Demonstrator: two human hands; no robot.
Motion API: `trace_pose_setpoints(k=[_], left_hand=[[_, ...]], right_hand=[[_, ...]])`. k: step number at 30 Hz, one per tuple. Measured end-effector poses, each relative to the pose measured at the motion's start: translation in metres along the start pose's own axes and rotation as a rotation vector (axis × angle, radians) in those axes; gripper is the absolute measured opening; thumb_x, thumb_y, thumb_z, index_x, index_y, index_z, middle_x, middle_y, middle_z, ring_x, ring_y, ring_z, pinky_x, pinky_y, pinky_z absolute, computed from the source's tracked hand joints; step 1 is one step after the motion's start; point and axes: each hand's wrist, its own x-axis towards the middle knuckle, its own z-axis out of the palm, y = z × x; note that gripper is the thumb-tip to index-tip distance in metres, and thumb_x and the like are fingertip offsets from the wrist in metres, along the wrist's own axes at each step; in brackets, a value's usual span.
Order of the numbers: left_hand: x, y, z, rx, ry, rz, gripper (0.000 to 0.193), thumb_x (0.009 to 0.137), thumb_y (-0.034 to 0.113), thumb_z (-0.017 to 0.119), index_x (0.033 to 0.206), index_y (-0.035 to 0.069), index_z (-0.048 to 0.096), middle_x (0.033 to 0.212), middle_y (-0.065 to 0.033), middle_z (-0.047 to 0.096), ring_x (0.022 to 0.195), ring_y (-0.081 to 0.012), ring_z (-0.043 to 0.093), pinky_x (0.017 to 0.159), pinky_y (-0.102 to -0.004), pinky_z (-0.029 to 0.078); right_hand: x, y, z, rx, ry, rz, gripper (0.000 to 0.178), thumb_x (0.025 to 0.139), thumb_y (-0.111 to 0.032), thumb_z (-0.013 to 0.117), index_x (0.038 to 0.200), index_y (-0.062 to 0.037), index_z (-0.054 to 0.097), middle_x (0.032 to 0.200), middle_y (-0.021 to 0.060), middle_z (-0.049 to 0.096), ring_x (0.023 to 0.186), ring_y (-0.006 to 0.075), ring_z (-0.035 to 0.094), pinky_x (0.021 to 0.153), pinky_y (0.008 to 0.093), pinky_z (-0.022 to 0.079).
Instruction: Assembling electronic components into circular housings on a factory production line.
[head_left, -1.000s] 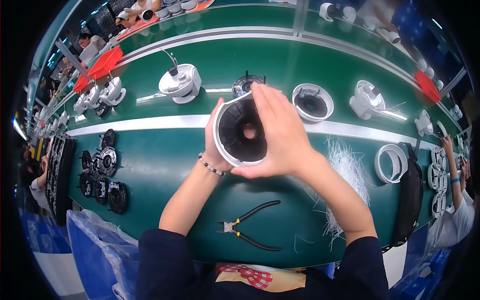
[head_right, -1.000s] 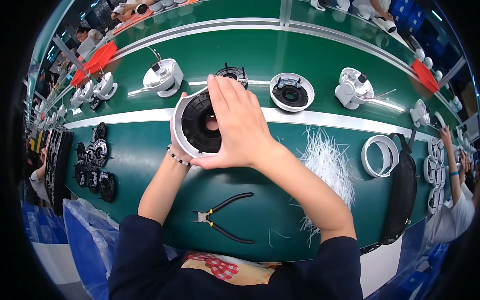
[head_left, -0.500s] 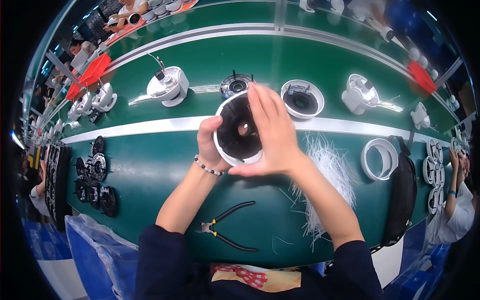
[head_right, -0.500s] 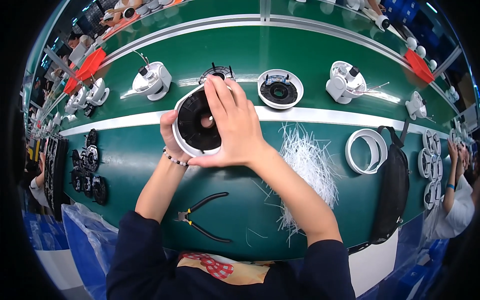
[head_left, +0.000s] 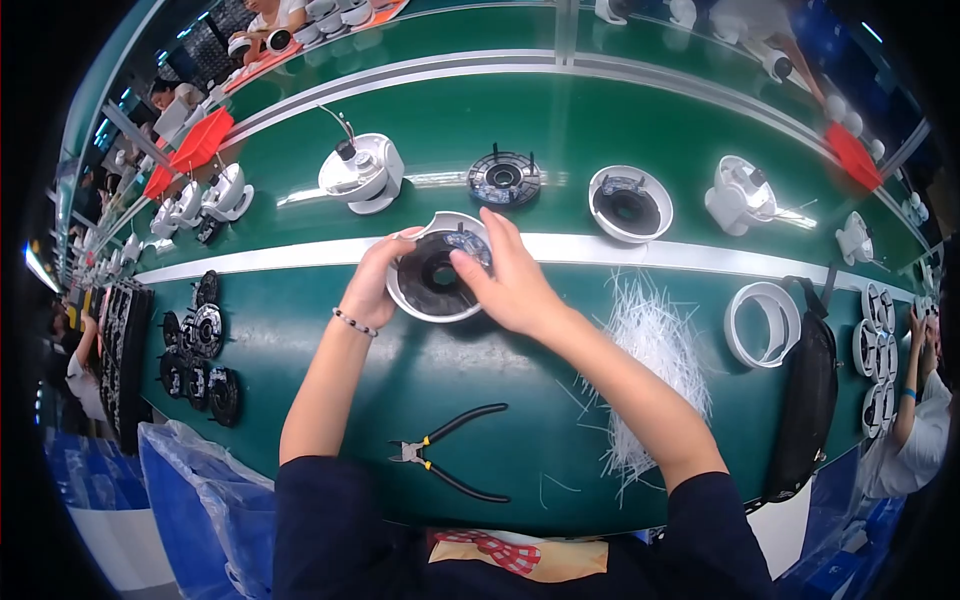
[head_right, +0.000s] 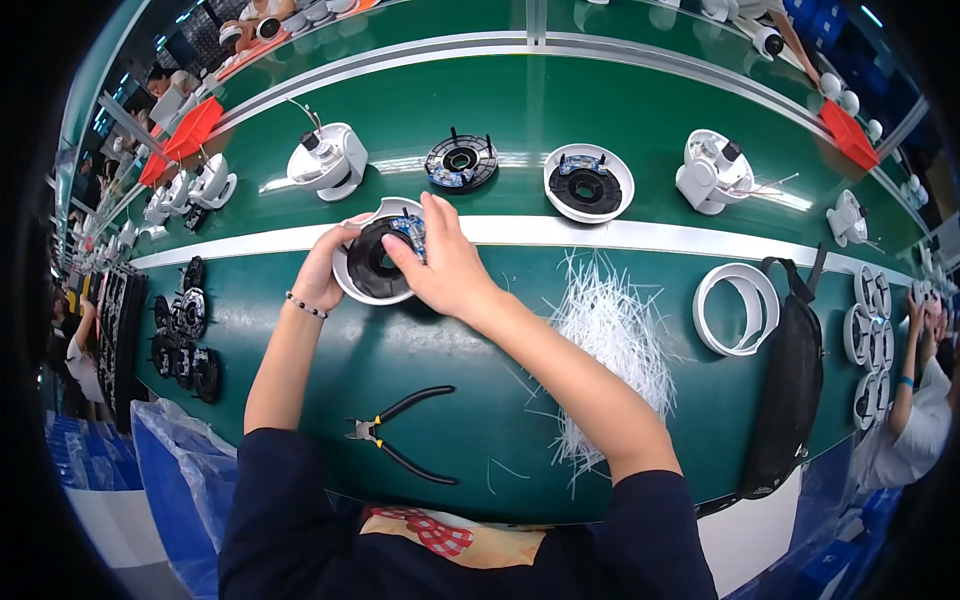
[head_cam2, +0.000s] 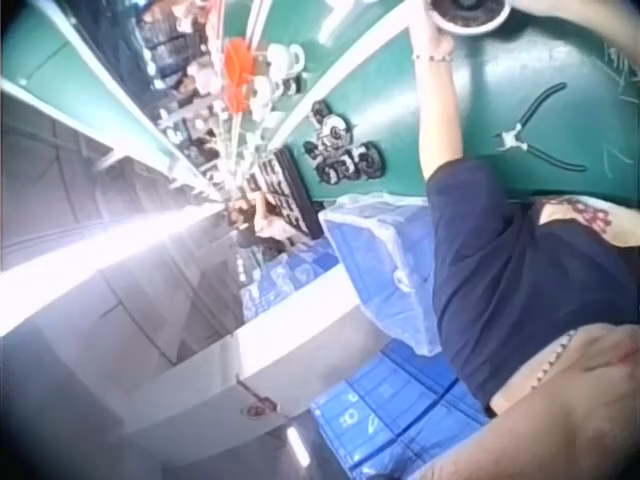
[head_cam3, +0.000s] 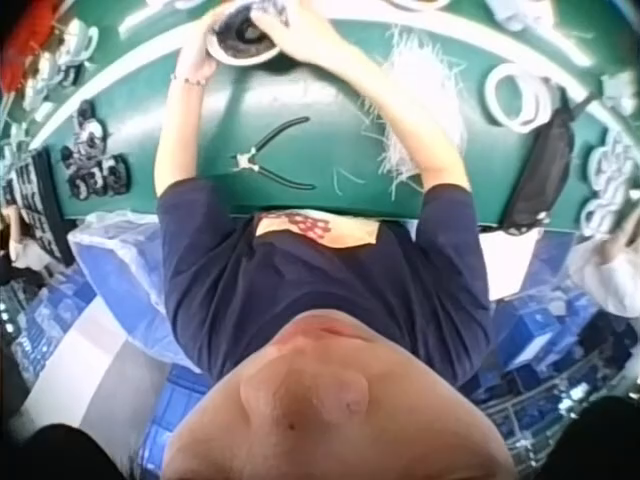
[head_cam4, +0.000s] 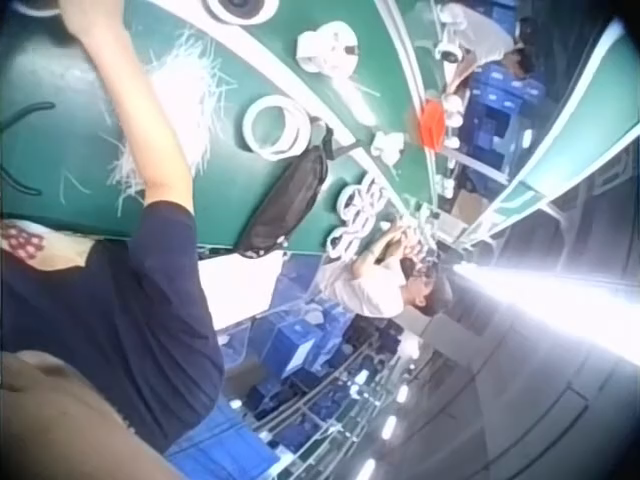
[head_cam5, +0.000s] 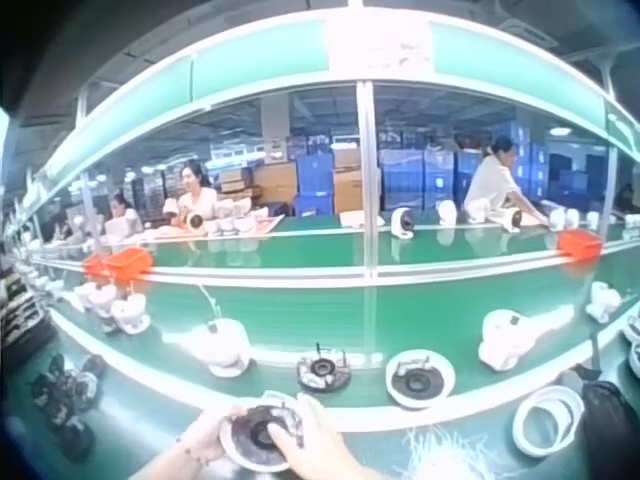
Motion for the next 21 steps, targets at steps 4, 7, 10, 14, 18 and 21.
trace_pose_setpoints(k=[4, 7, 10, 14, 18, 21], left_hand=[[0.034, -0.006, -0.036, -0.058, 0.168, 0.101, 0.028, 0.081, 0.011, 0.045, 0.107, 0.000, 0.048, 0.098, -0.0089, 0.057, 0.087, -0.0184, 0.058, 0.075, -0.0332, 0.050], [0.071, -0.009, -0.040, -0.030, 0.272, 0.223, 0.029, 0.086, 0.011, 0.043, 0.114, 0.002, 0.042, 0.101, -0.0101, 0.052, 0.088, -0.0212, 0.058, 0.069, -0.0414, 0.052], [0.105, -0.013, -0.024, -0.041, 0.285, 0.267, 0.031, 0.090, 0.020, 0.044, 0.116, 0.004, 0.039, 0.105, -0.0092, 0.050, 0.087, -0.0205, 0.057, 0.069, -0.0391, 0.051], [0.106, -0.018, -0.046, -0.078, 0.059, 0.467, 0.028, 0.091, 0.024, 0.044, 0.108, 0.003, 0.051, 0.107, -0.0070, 0.056, 0.101, -0.0162, 0.051, 0.087, -0.0314, 0.041], [0.032, -0.007, 0.008, 0.487, 0.405, 0.683, 0.053, 0.088, 0.016, 0.045, 0.134, 0.000, 0.022, 0.139, -0.0145, 0.025, 0.128, -0.0231, 0.025, 0.104, -0.0344, 0.018], [0.000, 0.035, 0.058, 0.537, 0.221, 1.056, 0.056, 0.086, 0.008, 0.044, 0.135, 0.000, 0.018, 0.141, -0.0145, 0.021, 0.131, -0.0239, 0.019, 0.106, -0.0375, 0.016]], right_hand=[[-0.027, -0.032, 0.002, -0.375, -0.283, -0.212, 0.081, 0.076, -0.047, 0.057, 0.126, 0.0099, 0.028, 0.132, 0.0290, 0.026, 0.122, 0.0392, 0.030, 0.101, 0.0403, 0.027], [-0.086, -0.060, 0.015, -0.465, -0.680, -0.344, 0.106, 0.059, -0.062, 0.064, 0.128, 0.0092, 0.027, 0.134, 0.0280, 0.023, 0.124, 0.0451, 0.022, 0.099, 0.0568, 0.020], [-0.113, -0.058, 0.019, -0.647, -0.829, -0.336, 0.109, 0.054, -0.059, 0.068, 0.129, 0.0076, 0.027, 0.135, 0.0253, 0.023, 0.124, 0.0405, 0.023, 0.097, 0.0572, 0.021], [-0.112, -0.065, 0.019, -0.677, -0.798, -0.298, 0.106, 0.053, -0.056, 0.070, 0.127, 0.0077, 0.030, 0.134, 0.0249, 0.025, 0.123, 0.0401, 0.025, 0.097, 0.0582, 0.020], [-0.140, -0.077, 0.030, -0.496, -0.679, -0.358, 0.111, 0.051, -0.061, 0.066, 0.129, 0.0081, 0.028, 0.134, 0.0256, 0.026, 0.123, 0.0408, 0.026, 0.098, 0.0594, 0.016], [-0.145, -0.086, 0.043, -0.676, -0.763, -0.436, 0.111, 0.048, -0.058, 0.069, 0.129, 0.0078, 0.029, 0.132, 0.0237, 0.031, 0.121, 0.0392, 0.029, 0.100, 0.0575, 0.016]])
